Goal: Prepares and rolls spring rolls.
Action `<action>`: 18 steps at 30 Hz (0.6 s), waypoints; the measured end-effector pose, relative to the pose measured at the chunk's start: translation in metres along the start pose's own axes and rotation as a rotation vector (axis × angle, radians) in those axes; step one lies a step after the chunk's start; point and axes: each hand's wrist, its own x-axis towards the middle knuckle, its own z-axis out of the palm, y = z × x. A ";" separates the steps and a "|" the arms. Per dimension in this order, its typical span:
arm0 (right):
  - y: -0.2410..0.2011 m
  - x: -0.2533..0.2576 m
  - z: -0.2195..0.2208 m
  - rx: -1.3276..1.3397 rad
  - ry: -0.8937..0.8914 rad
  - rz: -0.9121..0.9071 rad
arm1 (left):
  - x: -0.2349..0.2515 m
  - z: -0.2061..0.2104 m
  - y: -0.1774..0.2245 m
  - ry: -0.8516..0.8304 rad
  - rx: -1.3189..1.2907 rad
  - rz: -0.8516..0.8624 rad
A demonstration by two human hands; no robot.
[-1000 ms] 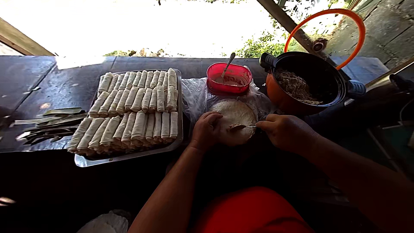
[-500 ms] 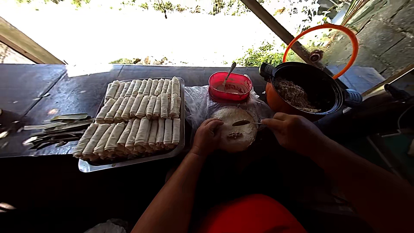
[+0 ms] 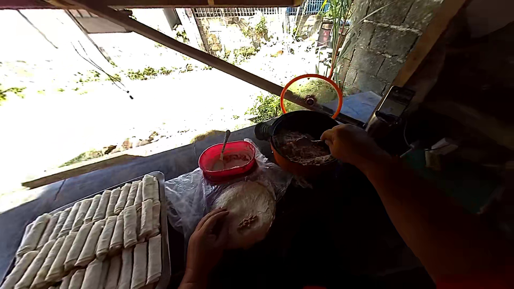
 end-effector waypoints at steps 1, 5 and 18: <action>-0.003 0.000 -0.001 0.001 -0.038 -0.008 | -0.001 -0.001 0.000 0.004 0.000 -0.005; -0.015 -0.004 -0.007 -0.008 -0.158 -0.001 | -0.002 -0.002 0.001 -0.003 0.021 -0.016; -0.027 -0.009 -0.015 -0.080 -0.228 -0.095 | -0.002 -0.004 0.003 -0.004 0.011 -0.017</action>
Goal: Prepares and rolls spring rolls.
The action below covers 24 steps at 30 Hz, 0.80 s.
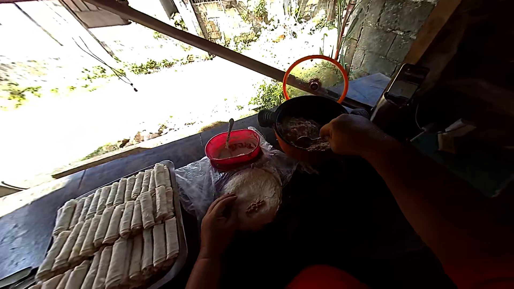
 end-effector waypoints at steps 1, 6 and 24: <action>0.002 0.000 0.000 0.001 0.011 -0.011 | 0.001 0.001 0.000 0.001 -0.003 0.002; 0.012 -0.003 -0.005 0.014 0.036 -0.048 | 0.001 0.000 0.000 -0.007 -0.006 0.009; 0.049 0.011 0.011 0.319 0.070 -0.135 | 0.001 0.004 -0.003 0.009 -0.002 0.013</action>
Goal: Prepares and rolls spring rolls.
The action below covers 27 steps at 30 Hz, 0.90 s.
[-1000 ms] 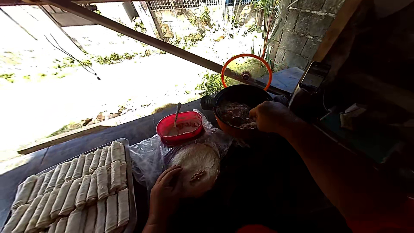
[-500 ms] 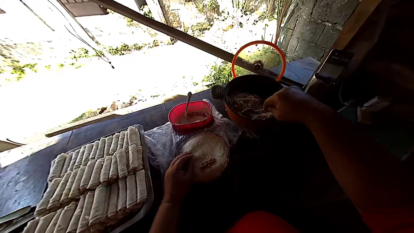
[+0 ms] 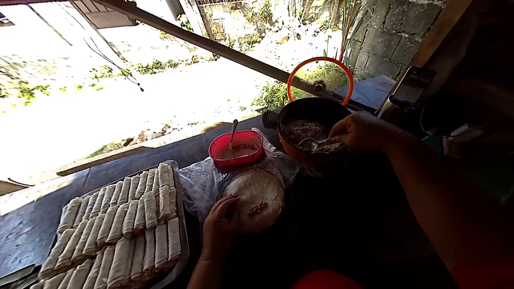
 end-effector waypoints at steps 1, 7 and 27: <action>0.004 -0.001 -0.003 0.026 -0.003 0.012 | 0.000 0.000 0.000 0.001 0.001 -0.001; 0.027 0.007 0.011 0.190 -0.041 0.053 | 0.000 0.001 0.002 0.009 0.000 -0.005; 0.039 0.001 0.008 0.285 0.099 0.149 | 0.000 0.000 0.001 0.005 -0.020 -0.034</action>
